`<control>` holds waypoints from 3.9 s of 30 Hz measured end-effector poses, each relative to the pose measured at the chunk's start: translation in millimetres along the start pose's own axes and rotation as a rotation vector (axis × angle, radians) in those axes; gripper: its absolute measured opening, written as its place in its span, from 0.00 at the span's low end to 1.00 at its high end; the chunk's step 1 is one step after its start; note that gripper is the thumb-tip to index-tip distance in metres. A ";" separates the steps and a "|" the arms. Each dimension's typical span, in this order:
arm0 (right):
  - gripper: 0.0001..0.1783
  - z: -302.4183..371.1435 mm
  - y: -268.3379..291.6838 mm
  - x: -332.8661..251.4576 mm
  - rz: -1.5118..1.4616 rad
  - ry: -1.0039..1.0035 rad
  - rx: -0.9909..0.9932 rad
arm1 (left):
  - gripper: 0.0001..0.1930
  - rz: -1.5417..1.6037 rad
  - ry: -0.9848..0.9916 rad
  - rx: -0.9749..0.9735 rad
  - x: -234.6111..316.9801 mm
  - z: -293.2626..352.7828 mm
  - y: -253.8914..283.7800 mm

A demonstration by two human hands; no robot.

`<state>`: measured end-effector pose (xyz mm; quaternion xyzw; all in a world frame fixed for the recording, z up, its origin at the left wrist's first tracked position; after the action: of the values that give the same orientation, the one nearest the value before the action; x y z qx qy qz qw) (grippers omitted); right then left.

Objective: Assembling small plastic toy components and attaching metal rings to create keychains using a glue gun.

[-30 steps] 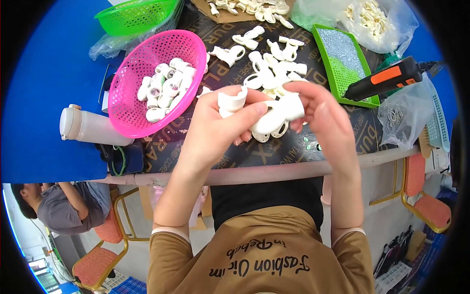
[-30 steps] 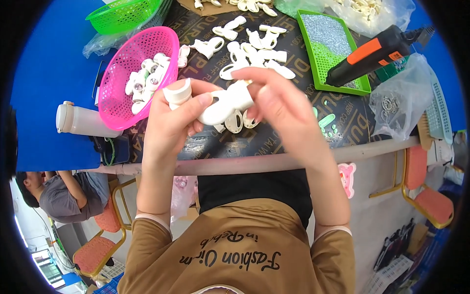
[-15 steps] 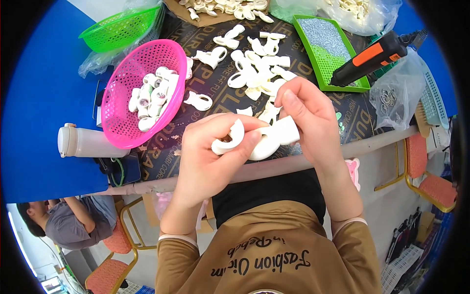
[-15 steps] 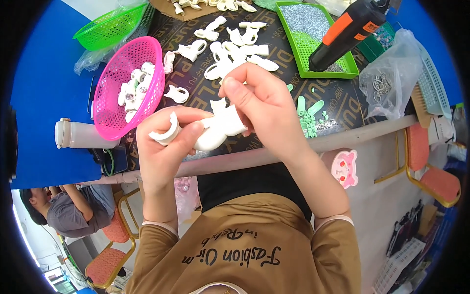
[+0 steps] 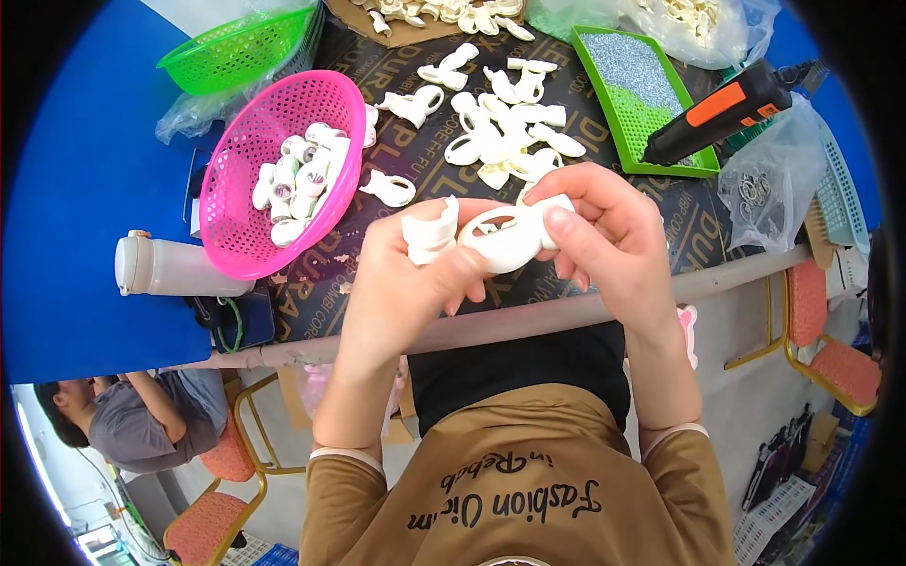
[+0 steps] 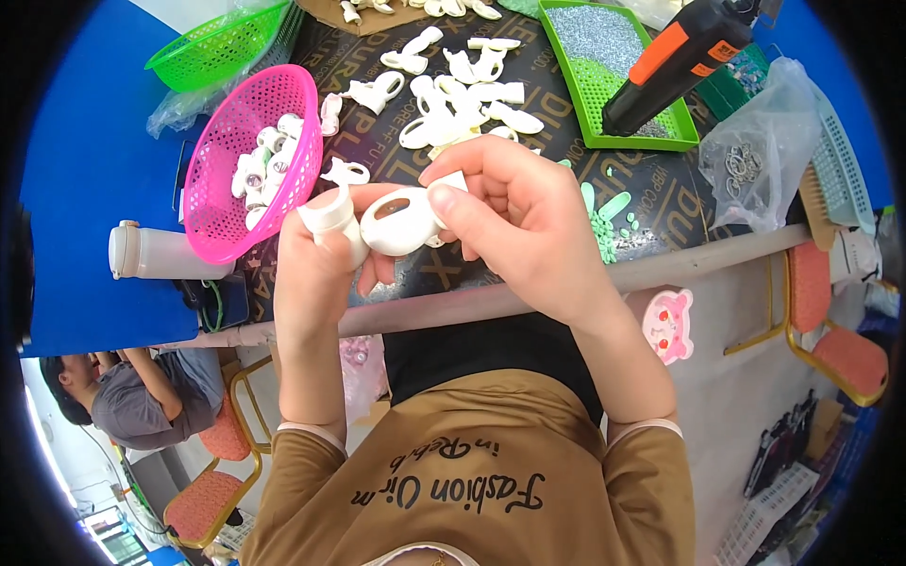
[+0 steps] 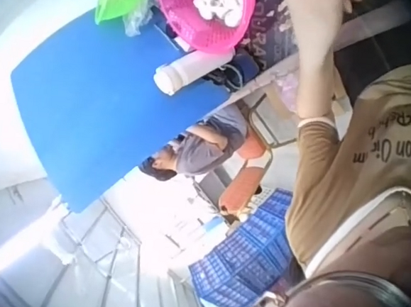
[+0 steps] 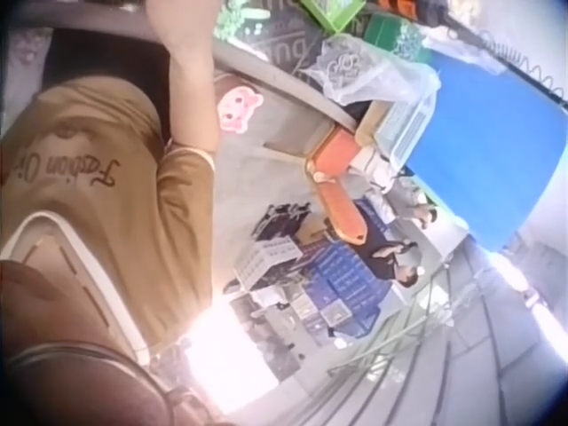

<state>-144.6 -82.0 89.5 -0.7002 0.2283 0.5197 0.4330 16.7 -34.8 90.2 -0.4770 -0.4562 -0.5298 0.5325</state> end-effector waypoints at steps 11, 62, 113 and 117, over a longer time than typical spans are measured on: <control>0.07 4.3 3.2 4.6 0.164 0.010 0.006 | 0.11 -0.058 0.131 -0.188 -1.1 1.5 6.4; 0.11 -41.4 30.1 58.5 0.059 -0.113 -0.128 | 0.13 -0.135 0.033 -0.014 -59.4 -43.7 17.0; 0.15 -191.9 4.1 72.7 0.285 -0.066 -0.259 | 0.15 -0.889 -0.305 0.287 -48.1 -35.9 28.9; 0.21 -119.6 1.0 31.7 -0.267 -0.161 -0.414 | 0.11 -0.754 -0.251 0.287 -51.2 -38.5 33.4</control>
<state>-70.6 -179.3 69.9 -0.7543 -0.0123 0.5476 0.3619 48.2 -66.9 33.7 -0.2585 -0.7292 -0.5566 0.3027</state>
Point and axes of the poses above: each hand's wrist, its own z-axis away from the middle knuckle, its own y-axis out of the back of the hand, x = y × z, the point moved 3 cm from there along -z, towards the middle knuckle, and after that the axes turned 12 degrees about -z, right-handed, at the moved point
